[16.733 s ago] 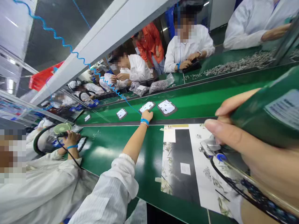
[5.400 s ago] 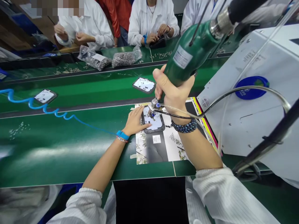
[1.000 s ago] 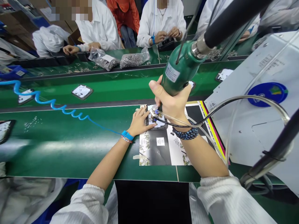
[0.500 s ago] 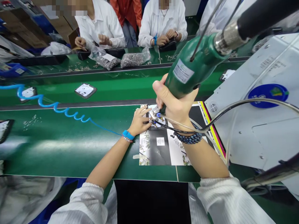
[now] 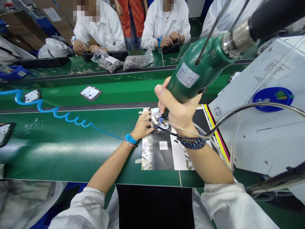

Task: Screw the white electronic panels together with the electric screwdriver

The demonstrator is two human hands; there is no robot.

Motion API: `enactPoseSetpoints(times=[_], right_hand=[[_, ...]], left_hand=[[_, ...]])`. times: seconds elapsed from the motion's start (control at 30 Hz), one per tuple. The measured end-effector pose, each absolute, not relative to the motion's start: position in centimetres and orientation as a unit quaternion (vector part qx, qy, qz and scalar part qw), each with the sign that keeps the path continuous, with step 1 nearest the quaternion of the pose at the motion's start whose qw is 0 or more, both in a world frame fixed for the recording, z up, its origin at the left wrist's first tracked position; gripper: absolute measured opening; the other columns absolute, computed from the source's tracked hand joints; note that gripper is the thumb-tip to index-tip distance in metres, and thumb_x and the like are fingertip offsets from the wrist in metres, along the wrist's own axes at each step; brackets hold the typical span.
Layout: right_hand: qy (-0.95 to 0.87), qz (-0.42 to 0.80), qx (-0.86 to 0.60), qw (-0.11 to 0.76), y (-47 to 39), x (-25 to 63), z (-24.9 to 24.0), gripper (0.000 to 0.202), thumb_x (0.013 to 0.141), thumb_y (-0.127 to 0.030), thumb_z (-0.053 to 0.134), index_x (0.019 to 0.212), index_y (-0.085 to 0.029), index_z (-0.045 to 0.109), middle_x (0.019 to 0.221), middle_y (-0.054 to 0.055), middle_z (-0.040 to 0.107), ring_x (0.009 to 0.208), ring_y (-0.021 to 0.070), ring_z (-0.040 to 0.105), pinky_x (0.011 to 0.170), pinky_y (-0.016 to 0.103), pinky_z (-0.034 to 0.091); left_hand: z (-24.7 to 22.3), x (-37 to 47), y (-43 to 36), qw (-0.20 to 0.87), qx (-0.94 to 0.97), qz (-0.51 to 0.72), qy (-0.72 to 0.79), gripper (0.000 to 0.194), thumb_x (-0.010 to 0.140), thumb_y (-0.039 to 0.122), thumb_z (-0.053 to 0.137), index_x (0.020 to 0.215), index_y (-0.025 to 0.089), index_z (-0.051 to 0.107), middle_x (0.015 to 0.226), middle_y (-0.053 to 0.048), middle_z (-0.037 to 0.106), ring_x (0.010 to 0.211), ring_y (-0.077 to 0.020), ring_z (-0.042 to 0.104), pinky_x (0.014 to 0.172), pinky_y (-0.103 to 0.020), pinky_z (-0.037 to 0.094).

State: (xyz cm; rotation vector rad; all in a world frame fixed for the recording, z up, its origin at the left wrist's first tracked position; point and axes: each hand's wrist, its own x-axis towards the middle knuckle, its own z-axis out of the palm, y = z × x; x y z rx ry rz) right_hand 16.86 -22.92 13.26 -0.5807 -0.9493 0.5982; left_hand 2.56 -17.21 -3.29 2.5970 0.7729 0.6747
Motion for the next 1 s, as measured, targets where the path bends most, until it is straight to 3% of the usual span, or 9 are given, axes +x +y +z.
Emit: enactPoseSetpoints(times=[0.27, 0.77, 1.0], right_hand=[[-0.451, 0.271, -0.281, 0.803, -23.2, 16.9, 13.7, 0.024, 0.075, -0.032, 0.082, 0.073, -0.02, 0.062, 0.048, -0.005, 0.041, 0.035, 0.0087, 0.037, 0.034, 0.027, 0.028], [-0.456, 0.27, -0.332, 0.78, -23.6, 17.3, 13.7, 0.026, 0.076, -0.041, 0.079, 0.075, -0.024, 0.06, 0.05, -0.003, 0.041, 0.037, 0.012, 0.037, 0.04, 0.032, 0.029], [-0.462, 0.246, -0.344, 0.779, -22.0, 17.8, 12.5, 0.032, 0.075, -0.046, 0.081, 0.074, -0.025, 0.056, 0.05, -0.004, 0.04, 0.038, 0.0104, 0.033, 0.041, 0.031, 0.029]], left_hand=[[-3.3, 2.8, -17.3, 0.201, 0.902, 0.259, 0.28, 0.005, 0.082, 0.025, 0.075, 0.084, 0.023, 0.079, 0.119, -0.005, 0.073, 0.129, -0.0304, 0.053, 0.107, -0.049, 0.042], [-3.5, 2.8, -17.3, 0.203, 0.902, 0.258, 0.28, 0.011, 0.086, 0.025, 0.069, 0.085, 0.023, 0.08, 0.121, -0.005, 0.072, 0.129, -0.03, 0.053, 0.107, -0.049, 0.042], [-3.5, 2.7, -17.2, 0.201, 0.899, 0.225, 0.318, 0.024, 0.08, 0.036, 0.078, 0.102, 0.026, 0.079, 0.133, -0.006, 0.066, 0.135, -0.0336, 0.047, 0.112, -0.053, 0.038]])
